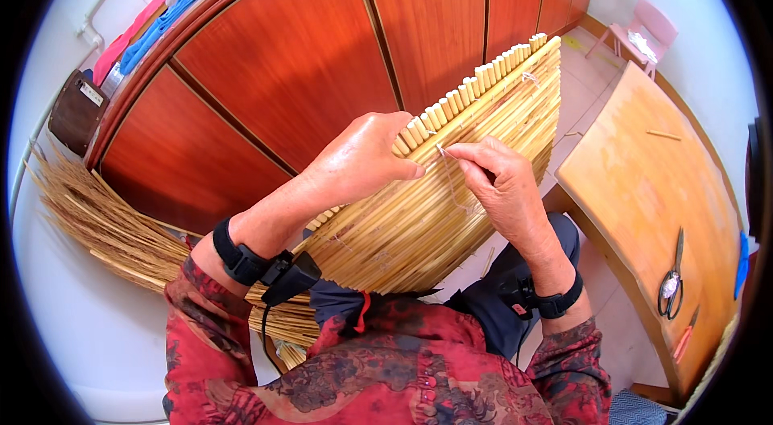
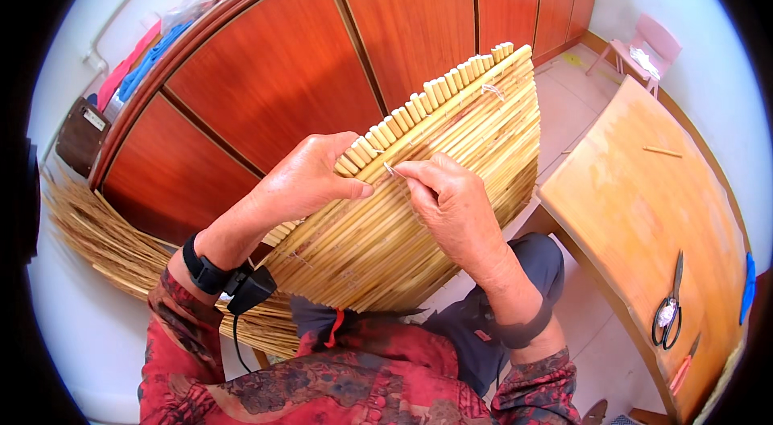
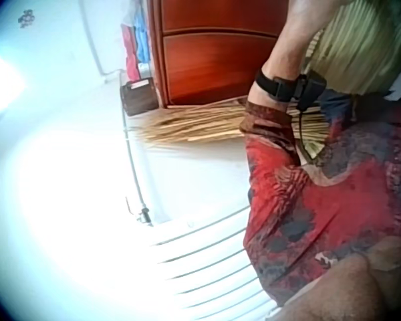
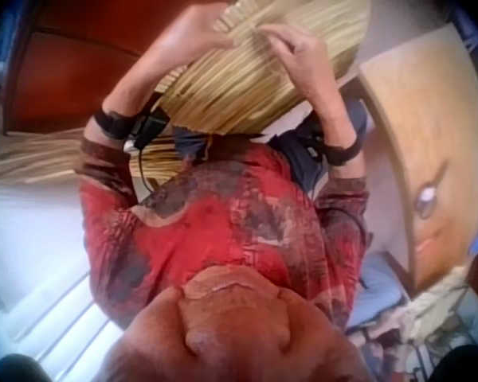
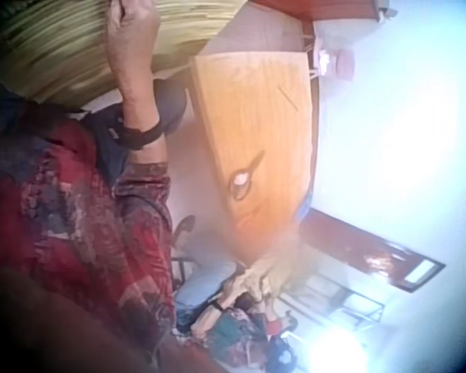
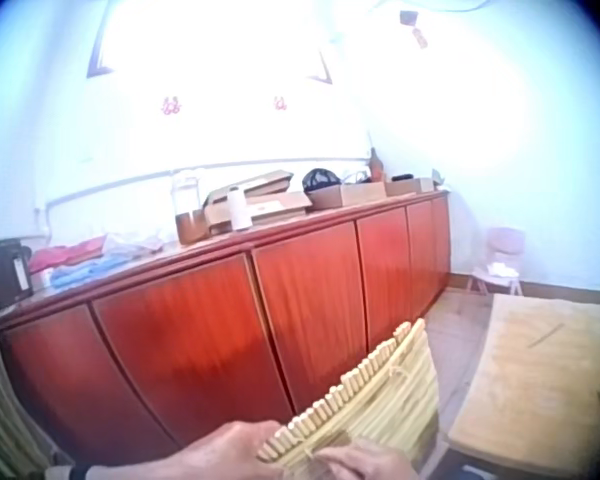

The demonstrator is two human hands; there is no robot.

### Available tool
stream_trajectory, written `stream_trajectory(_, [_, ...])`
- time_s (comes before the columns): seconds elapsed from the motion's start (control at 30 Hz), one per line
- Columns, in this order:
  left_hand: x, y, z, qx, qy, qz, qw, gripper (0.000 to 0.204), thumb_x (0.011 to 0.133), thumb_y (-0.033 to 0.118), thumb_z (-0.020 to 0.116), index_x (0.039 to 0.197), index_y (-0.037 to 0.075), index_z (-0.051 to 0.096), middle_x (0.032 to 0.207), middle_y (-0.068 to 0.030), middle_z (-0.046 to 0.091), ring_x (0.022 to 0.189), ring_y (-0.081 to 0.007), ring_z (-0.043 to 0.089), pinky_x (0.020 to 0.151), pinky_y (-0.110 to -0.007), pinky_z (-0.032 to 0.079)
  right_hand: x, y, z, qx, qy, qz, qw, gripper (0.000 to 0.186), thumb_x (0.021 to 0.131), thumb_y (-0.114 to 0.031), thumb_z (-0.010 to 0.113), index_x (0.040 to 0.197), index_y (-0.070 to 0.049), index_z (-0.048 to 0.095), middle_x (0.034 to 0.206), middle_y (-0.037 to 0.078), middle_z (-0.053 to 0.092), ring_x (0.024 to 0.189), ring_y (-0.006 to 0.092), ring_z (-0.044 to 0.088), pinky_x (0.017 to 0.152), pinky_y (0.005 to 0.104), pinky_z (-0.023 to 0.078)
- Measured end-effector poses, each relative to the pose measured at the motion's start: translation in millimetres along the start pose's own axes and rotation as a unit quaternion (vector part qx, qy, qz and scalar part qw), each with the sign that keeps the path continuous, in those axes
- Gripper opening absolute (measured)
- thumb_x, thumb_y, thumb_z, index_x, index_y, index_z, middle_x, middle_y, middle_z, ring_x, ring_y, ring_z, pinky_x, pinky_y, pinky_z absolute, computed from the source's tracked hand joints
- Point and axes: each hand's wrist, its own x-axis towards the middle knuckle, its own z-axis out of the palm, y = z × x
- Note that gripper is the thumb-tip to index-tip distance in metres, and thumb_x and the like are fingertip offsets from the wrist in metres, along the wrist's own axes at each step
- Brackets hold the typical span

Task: The person weaves together thin bamboo slats using white thread and a needle, pulling the thread through the gaps and securing the edges to create a rectangular mat.

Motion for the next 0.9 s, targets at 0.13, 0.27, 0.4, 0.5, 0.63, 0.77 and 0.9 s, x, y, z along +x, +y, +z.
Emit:
stream_trajectory(0.13, [-0.5,-2.1,-0.9,0.014,0.002,0.01,1.0,0.032,0.074,0.013,0.067,0.098,-0.007,0.06,0.084,-0.0236,0.065,0.083,-0.0308,0.066,0.074,-0.038,0.049,1.5,-0.6,-1.5,0.002,-0.022,0.019,1.0,0.02,0.084,-0.001,0.058,0.1,-0.002,0.069,0.078,0.015,0.058,0.072,0.0287,0.06,0.067,0.0347,0.048])
stream_trajectory(0.27, [2.2,-1.6,-1.7,0.033,-0.007,0.0,0.999,0.033,0.073,0.014,0.067,0.098,-0.007,0.06,0.084,-0.0248,0.064,0.084,-0.0334,0.066,0.074,-0.038,0.049,2.7,4.4,-3.6,0.005,-0.037,0.023,0.999,0.022,0.085,0.002,0.056,0.103,-0.001,0.068,0.078,0.011,0.057,0.072,0.0212,0.057,0.068,0.0297,0.046])
stream_trajectory(0.4, [4.2,-3.5,-0.6,0.036,-0.014,0.001,0.999,0.034,0.073,0.013,0.067,0.098,-0.008,0.059,0.085,-0.0251,0.064,0.085,-0.0342,0.066,0.075,-0.039,0.049,2.8,4.9,-4.0,0.008,-0.039,0.031,0.999,0.023,0.083,0.001,0.056,0.102,-0.002,0.069,0.077,0.013,0.057,0.07,0.0252,0.059,0.067,0.0318,0.047])
stream_trajectory(0.5, [4.9,-1.9,-0.5,0.044,-0.015,0.004,0.999,0.034,0.073,0.013,0.067,0.099,-0.008,0.059,0.087,-0.0256,0.064,0.087,-0.0347,0.066,0.076,-0.039,0.049,3.9,6.3,-5.8,0.006,-0.051,0.039,0.998,0.024,0.083,0.001,0.055,0.103,-0.002,0.069,0.078,0.014,0.058,0.071,0.0247,0.059,0.067,0.0314,0.047])
stream_trajectory(0.63, [4.7,-1.6,0.8,0.059,-0.013,-0.003,0.998,0.033,0.074,0.01,0.069,0.101,-0.007,0.06,0.086,-0.0209,0.065,0.085,-0.026,0.064,0.076,-0.036,0.049,5.8,4.7,-7.9,0.005,-0.06,0.039,0.997,0.024,0.083,0.001,0.054,0.103,-0.001,0.069,0.078,0.014,0.058,0.071,0.0246,0.059,0.068,0.0313,0.047])
stream_trajectory(0.77, [5.6,-3.1,3.4,0.079,-0.004,-0.004,0.997,0.033,0.075,0.009,0.072,0.101,-0.006,0.06,0.083,-0.0168,0.066,0.081,-0.0192,0.064,0.075,-0.034,0.049,8.2,3.5,-10.5,-0.016,-0.073,0.038,0.996,0.025,0.083,0.001,0.054,0.104,-0.001,0.069,0.077,0.014,0.058,0.072,0.0245,0.06,0.068,0.0314,0.048])
stream_trajectory(0.9, [6.8,-1.2,3.4,0.08,-0.006,0.0,0.997,0.032,0.075,0.01,0.072,0.1,-0.006,0.06,0.083,-0.0178,0.066,0.08,-0.0225,0.065,0.074,-0.035,0.049,11.0,2.5,-14.2,-0.012,-0.096,0.06,0.993,0.026,0.083,0.001,0.053,0.104,-0.001,0.068,0.077,0.014,0.058,0.072,0.0251,0.06,0.068,0.0318,0.048])
